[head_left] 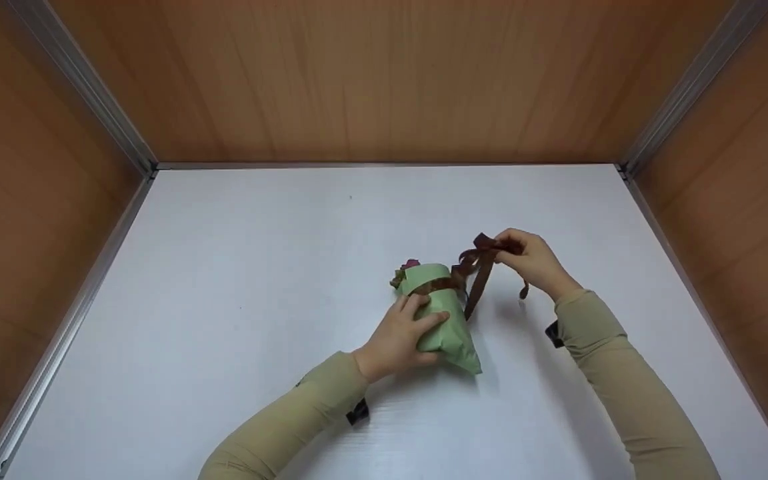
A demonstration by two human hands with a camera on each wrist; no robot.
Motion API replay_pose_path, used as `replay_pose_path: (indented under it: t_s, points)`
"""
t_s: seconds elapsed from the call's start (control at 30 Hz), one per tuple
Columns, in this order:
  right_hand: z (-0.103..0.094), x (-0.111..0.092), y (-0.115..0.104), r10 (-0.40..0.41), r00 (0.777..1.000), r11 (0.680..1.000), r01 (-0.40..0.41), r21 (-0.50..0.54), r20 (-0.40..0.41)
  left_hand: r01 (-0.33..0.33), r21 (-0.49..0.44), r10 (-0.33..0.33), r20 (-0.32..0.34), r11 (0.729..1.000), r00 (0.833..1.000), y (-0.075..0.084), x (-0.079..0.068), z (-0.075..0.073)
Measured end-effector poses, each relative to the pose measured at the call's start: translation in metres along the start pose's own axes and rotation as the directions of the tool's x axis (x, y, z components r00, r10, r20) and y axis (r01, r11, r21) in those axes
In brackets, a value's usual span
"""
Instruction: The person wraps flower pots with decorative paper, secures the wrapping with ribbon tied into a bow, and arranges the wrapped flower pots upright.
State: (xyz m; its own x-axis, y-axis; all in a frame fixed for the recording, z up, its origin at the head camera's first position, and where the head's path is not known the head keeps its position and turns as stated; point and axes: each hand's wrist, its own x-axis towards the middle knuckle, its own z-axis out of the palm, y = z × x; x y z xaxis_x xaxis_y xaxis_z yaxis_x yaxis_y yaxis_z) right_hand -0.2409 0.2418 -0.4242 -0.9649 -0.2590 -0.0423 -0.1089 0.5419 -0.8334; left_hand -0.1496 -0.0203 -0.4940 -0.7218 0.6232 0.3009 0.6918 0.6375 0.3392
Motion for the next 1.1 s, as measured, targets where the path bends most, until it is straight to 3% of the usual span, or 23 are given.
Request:
replay_pose_path:
  t_s: [0.13,0.27,0.43,0.73,0.9,1.0,1.1]
  points:
    - [0.019,0.01,-0.021,-0.103,0.994,0.995,0.103,0.0,-0.026,0.007,-0.002,-0.007,0.0,1.0,1.0,0.001,0.001,0.001]
    - [0.041,0.016,-0.034,-0.251,0.966,0.967,0.247,-0.057,-0.066,0.003,0.01,-0.003,-0.002,1.0,1.0,0.002,0.003,0.003]
    - [0.059,0.023,-0.039,-0.36,0.933,0.927,0.356,-0.12,-0.016,-0.003,0.005,0.003,-0.002,1.0,1.0,0.003,0.005,0.004]
    - [0.076,0.039,-0.036,-0.331,0.938,0.934,0.341,-0.108,0.102,-0.01,0.016,0.011,-0.012,1.0,1.0,0.004,0.005,0.006]
    - [0.095,0.044,-0.048,-0.332,0.933,0.936,0.345,-0.076,0.138,-0.017,0.006,0.017,-0.016,1.0,1.0,0.004,0.001,0.005]
    - [0.106,0.046,-0.063,-0.298,0.916,0.943,0.326,-0.065,0.268,-0.022,0.011,0.022,-0.027,1.0,0.999,0.003,-0.001,0.005]
    - [0.11,0.047,-0.077,-0.214,0.872,0.946,0.297,-0.127,0.439,-0.04,0.037,0.042,-0.051,0.999,0.998,0.003,-0.001,0.005]
